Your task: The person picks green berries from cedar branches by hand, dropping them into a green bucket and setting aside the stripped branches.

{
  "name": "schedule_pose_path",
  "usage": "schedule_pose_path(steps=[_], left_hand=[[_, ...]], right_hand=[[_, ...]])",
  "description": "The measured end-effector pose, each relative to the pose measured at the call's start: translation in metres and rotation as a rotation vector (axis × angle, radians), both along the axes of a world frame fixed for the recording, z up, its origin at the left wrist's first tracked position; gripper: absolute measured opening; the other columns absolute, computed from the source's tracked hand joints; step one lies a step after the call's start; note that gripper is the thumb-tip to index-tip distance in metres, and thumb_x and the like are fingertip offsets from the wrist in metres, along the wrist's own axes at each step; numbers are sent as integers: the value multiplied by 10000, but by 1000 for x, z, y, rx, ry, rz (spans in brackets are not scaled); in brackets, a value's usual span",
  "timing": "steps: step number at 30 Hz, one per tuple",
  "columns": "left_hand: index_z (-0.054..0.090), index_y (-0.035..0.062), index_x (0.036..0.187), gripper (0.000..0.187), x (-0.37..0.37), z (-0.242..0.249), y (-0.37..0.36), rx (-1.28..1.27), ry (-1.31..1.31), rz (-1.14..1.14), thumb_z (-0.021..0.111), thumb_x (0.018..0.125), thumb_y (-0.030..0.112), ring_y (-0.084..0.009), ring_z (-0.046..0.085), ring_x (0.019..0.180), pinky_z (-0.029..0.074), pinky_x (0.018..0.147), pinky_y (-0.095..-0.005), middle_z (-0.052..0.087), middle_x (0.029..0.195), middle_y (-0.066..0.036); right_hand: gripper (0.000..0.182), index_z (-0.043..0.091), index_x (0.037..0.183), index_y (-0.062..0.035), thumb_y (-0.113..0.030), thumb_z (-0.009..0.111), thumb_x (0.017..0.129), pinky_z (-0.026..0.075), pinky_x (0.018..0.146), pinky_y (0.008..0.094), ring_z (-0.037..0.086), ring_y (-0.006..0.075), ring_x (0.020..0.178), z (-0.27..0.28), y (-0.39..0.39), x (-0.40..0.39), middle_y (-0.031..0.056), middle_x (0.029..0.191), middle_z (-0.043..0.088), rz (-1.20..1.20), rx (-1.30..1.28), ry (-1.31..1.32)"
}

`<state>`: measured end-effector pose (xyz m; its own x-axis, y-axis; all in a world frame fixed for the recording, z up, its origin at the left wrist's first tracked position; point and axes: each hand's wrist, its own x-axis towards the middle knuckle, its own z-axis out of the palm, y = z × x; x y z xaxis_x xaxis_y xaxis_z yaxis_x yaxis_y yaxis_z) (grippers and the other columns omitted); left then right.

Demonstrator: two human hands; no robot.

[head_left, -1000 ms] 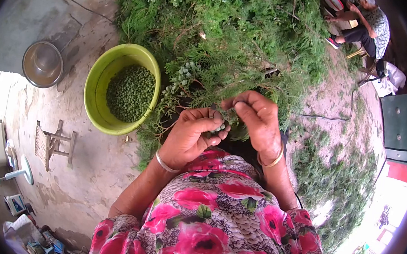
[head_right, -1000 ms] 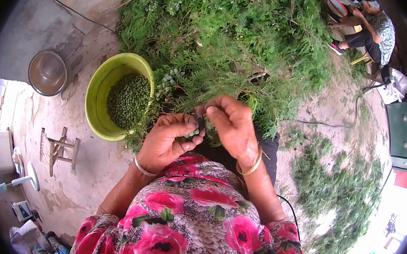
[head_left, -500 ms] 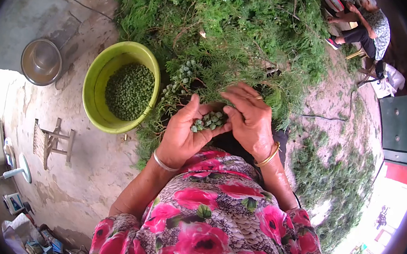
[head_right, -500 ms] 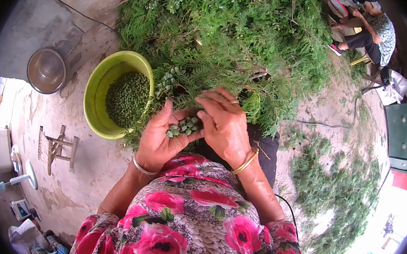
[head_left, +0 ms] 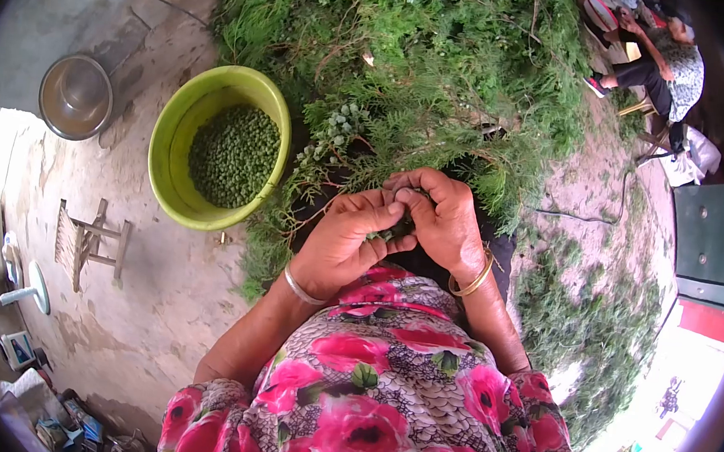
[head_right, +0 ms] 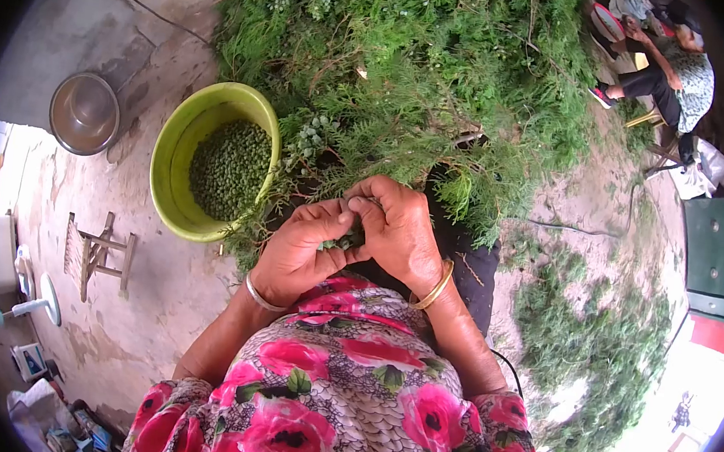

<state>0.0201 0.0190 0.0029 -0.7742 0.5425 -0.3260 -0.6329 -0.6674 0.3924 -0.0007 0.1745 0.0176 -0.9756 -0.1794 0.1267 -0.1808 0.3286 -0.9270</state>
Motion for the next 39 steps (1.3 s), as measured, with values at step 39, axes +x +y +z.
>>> schedule_pose_path(steps=[39], left_hand=[[596, 9, 994, 239, -3, 3, 6, -88, -199, 122, 506, 976, 229, -161, 622, 779, 533, 693, -308, 641, 898, -70]], right_hand=[[55, 611, 796, 22, -2, 636, 754, 501, 589, 318, 656, 239, 630, 22, 9, 3, 142, 691, 641, -60, 86, -57]])
